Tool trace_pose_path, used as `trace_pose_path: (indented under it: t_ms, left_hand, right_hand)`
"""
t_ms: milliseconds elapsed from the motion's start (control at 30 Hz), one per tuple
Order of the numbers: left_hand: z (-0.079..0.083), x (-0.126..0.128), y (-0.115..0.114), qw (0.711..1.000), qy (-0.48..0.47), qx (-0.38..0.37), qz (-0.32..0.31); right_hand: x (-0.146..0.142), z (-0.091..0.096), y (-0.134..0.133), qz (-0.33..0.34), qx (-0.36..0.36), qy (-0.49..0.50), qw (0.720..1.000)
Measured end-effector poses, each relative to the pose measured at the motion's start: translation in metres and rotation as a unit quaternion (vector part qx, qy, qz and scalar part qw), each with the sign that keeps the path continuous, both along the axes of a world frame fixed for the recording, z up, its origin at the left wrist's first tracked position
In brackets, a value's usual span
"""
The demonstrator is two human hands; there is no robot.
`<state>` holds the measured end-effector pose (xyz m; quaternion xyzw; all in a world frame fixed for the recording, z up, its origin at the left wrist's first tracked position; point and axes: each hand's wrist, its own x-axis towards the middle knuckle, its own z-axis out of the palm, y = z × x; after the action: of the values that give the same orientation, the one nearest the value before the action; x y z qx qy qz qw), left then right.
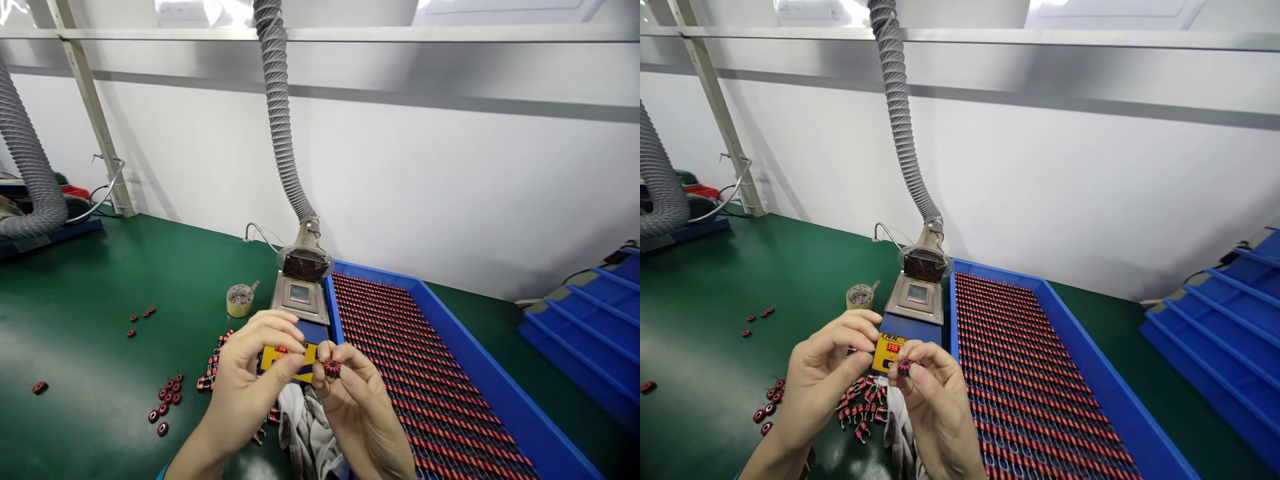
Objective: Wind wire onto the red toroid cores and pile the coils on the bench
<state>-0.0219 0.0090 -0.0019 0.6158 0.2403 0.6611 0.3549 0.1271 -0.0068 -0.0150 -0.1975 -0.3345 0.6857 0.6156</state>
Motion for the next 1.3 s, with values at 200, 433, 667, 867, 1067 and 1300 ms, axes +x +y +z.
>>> trace_pose_path:
  t_ms: [200,433,667,867,1067,1300]
  left_hand:
    - [0.009,0.004,-0.002,0.989,0.142,0.027,-0.041]
    - [-0.001,0.01,0.003,0.991,-0.036,-0.097,-0.082]
    - [-0.005,0.005,0.011,0.973,-0.155,-0.155,-0.068]
    - [0.005,-0.004,0.006,0.972,0.015,-0.154,-0.177]
    - [0.004,0.008,0.002,0.975,-0.077,-0.161,-0.135]
    - [0.005,0.001,0.001,0.969,-0.146,-0.186,-0.068]
  right_hand:
    - [-0.006,0.003,0.0,-0.033,-0.026,0.042,0.998]
    - [-0.015,0.014,-0.006,-0.073,-0.072,0.001,0.995]
    - [-0.01,0.014,-0.006,-0.012,-0.087,0.023,0.996]
    - [-0.008,0.013,-0.005,0.018,-0.105,0.07,0.992]
    - [-0.008,0.009,-0.003,0.056,-0.067,0.07,0.994]
    - [-0.007,0.008,-0.002,0.051,-0.045,0.036,0.997]
